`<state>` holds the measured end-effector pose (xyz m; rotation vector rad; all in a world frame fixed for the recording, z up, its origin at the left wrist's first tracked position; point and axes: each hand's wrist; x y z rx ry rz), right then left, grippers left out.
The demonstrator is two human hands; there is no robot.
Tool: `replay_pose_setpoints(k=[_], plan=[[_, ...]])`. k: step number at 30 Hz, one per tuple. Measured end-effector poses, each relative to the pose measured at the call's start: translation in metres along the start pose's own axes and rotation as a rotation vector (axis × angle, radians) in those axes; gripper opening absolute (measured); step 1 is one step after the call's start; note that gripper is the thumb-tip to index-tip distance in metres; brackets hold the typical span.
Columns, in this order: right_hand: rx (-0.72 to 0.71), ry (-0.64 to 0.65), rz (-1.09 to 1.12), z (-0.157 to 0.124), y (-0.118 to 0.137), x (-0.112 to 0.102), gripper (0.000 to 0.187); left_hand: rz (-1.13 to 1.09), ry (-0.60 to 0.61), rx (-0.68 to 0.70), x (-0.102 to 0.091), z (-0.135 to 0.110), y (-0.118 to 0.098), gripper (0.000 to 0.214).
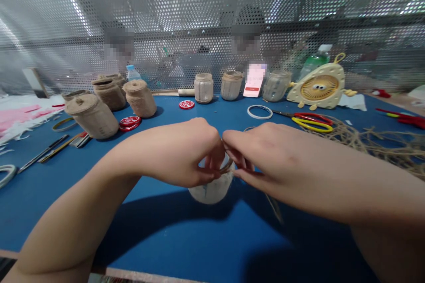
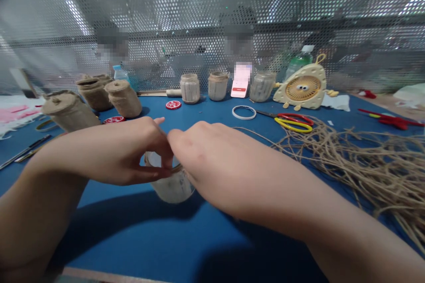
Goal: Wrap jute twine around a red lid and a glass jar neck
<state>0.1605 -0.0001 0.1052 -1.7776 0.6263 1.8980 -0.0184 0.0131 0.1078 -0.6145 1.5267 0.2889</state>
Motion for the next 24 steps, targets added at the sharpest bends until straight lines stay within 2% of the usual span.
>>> replay_pose_setpoints(k=[6,11,17,24], plan=[[-0.001,0.008,0.008,-0.001,0.0,-0.001,0.016,0.01,0.04,-0.033,-0.003,-0.001,-0.001,0.006],[0.043,0.005,0.001,-0.002,0.001,0.0,0.011,0.008,0.007,-0.059,0.0,0.0,-0.004,0.017],[0.031,-0.014,0.012,-0.003,0.0,-0.002,0.009,0.063,-0.049,-0.042,0.01,0.001,-0.004,0.014],[0.017,-0.013,0.049,-0.002,0.0,-0.002,0.011,0.092,-0.015,-0.016,0.006,0.001,-0.006,0.016]])
Point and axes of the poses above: each hand's wrist, its own z-axis towards the middle knuckle, its own x-axis out of the palm, y = z × x, and after that the axes turned 6 degrees about y, right-handed
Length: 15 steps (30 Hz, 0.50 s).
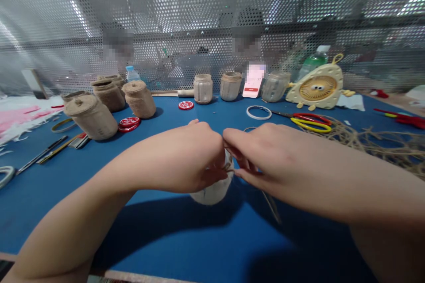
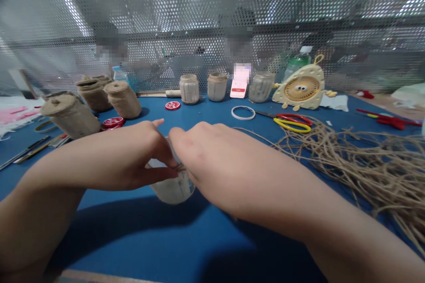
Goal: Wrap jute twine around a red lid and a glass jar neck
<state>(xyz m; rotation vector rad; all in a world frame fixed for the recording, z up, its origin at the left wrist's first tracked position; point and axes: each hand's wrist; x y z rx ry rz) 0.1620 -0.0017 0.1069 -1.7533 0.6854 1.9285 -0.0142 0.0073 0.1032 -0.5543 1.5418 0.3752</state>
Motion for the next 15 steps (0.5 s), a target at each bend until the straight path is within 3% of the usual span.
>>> replay_pose_setpoints(k=[6,15], plan=[[0.019,0.018,-0.015,0.001,-0.001,0.001,0.009,-0.048,-0.025,-0.034,0.0,0.002,0.003,0.017],[0.094,-0.088,-0.092,0.013,-0.007,0.0,0.006,-0.13,-0.14,-0.143,-0.001,0.014,0.031,0.017]])
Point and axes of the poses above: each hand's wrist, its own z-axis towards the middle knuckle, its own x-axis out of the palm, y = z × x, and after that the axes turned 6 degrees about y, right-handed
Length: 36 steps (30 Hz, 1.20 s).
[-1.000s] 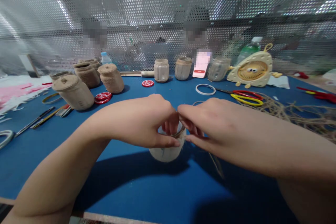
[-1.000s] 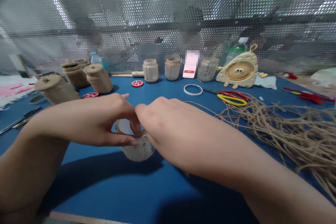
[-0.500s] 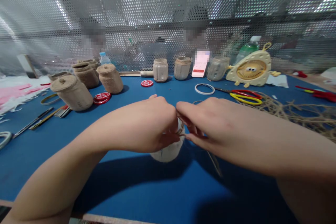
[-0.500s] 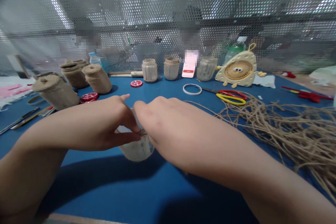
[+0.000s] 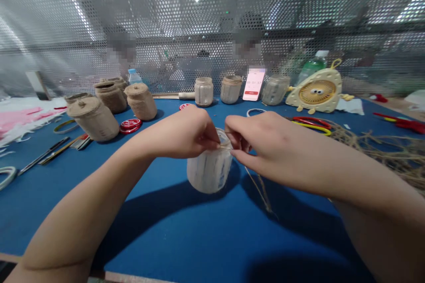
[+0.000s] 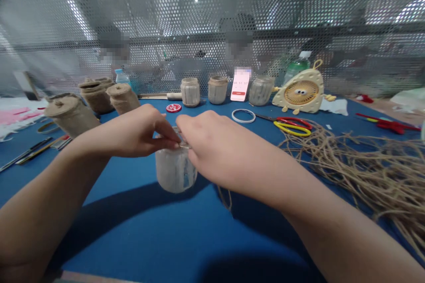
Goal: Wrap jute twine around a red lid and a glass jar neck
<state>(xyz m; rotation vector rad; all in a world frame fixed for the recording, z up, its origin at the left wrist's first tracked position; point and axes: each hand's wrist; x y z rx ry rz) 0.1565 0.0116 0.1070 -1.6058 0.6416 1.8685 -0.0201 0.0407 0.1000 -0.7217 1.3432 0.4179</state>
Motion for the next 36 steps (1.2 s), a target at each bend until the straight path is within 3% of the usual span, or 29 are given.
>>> replay_pose_setpoints(k=[9,13,21,30,36], plan=[[0.084,-0.112,0.044,0.016,-0.014,0.004,0.007,0.053,-0.289,-0.045,0.006,0.009,0.013,0.018],[0.158,-0.104,0.054,0.022,-0.02,0.007,0.01,0.102,-0.34,-0.07,0.011,0.013,0.017,0.018],[0.239,-0.012,0.092,0.027,-0.024,0.012,0.015,0.162,-0.296,-0.082,0.02,0.019,0.024,0.022],[0.173,0.021,0.086,0.028,-0.023,0.014,0.029,-0.012,-0.098,-0.064,0.004,0.012,0.023,0.021],[0.149,0.005,0.073,0.029,-0.02,0.014,0.029,-0.079,-0.077,-0.05,0.003,0.012,0.028,0.022]])
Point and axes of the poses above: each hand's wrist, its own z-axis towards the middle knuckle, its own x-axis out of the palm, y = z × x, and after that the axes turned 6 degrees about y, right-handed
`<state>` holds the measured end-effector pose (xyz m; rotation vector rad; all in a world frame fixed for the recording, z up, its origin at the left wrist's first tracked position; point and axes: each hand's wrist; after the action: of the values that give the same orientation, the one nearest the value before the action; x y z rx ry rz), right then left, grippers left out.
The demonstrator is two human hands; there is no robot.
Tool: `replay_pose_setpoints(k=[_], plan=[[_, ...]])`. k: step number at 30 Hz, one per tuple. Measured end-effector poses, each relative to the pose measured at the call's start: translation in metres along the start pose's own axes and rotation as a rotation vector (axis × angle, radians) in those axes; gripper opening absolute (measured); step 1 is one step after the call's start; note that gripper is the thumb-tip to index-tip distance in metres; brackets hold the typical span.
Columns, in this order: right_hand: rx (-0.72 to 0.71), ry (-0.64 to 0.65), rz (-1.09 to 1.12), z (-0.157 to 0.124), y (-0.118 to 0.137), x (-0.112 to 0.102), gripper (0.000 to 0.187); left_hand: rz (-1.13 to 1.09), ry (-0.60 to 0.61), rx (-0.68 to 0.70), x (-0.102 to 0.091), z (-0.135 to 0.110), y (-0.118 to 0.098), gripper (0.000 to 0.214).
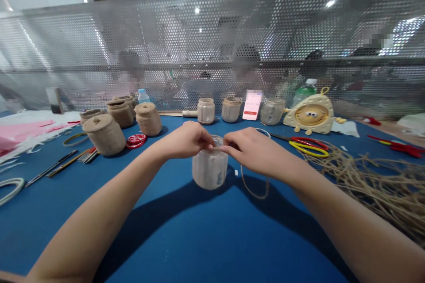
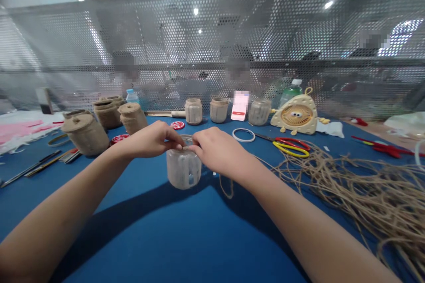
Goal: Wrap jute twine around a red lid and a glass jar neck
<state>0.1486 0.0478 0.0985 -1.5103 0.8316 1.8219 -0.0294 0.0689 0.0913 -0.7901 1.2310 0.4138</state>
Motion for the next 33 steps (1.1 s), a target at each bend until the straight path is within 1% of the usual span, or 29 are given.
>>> replay_pose_setpoints(k=[4,8,15,19,23,25,27,30,33], plan=[[0.022,0.002,-0.045,0.001,0.001,0.001,0.029,0.038,0.002,-0.013,0.0,0.001,0.001,0.023],[0.067,-0.047,-0.061,0.003,0.001,0.004,0.02,0.037,-0.008,-0.023,0.0,0.001,0.002,0.024],[-0.017,-0.047,0.06,0.007,-0.005,0.009,0.019,0.037,0.027,0.002,-0.002,0.001,0.005,0.025],[-0.027,-0.062,0.067,0.006,-0.005,0.009,0.017,0.026,0.072,-0.004,-0.006,-0.002,0.002,0.025],[-0.018,-0.056,0.049,0.006,0.0,0.009,0.015,-0.045,0.11,-0.024,-0.007,-0.005,-0.004,0.035],[-0.01,-0.057,0.034,0.006,0.002,0.01,0.015,-0.077,0.11,-0.026,-0.006,-0.006,-0.006,0.036],[0.004,-0.067,0.02,0.007,0.004,0.012,0.015,-0.067,0.097,-0.03,-0.005,-0.005,-0.007,0.032],[0.028,-0.085,0.019,0.008,0.005,0.015,0.016,-0.005,0.057,-0.03,-0.003,-0.003,-0.007,0.024],[0.017,-0.073,0.062,0.009,0.002,0.015,0.02,0.051,0.021,-0.017,-0.002,-0.001,-0.004,0.023]])
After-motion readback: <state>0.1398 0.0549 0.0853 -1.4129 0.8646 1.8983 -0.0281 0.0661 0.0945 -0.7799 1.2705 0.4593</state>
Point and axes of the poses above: each hand's wrist, its own z-axis towards the middle knuckle, its own x-axis out of the palm, y = z × x, and after that the axes turned 6 degrees about y, right-handed
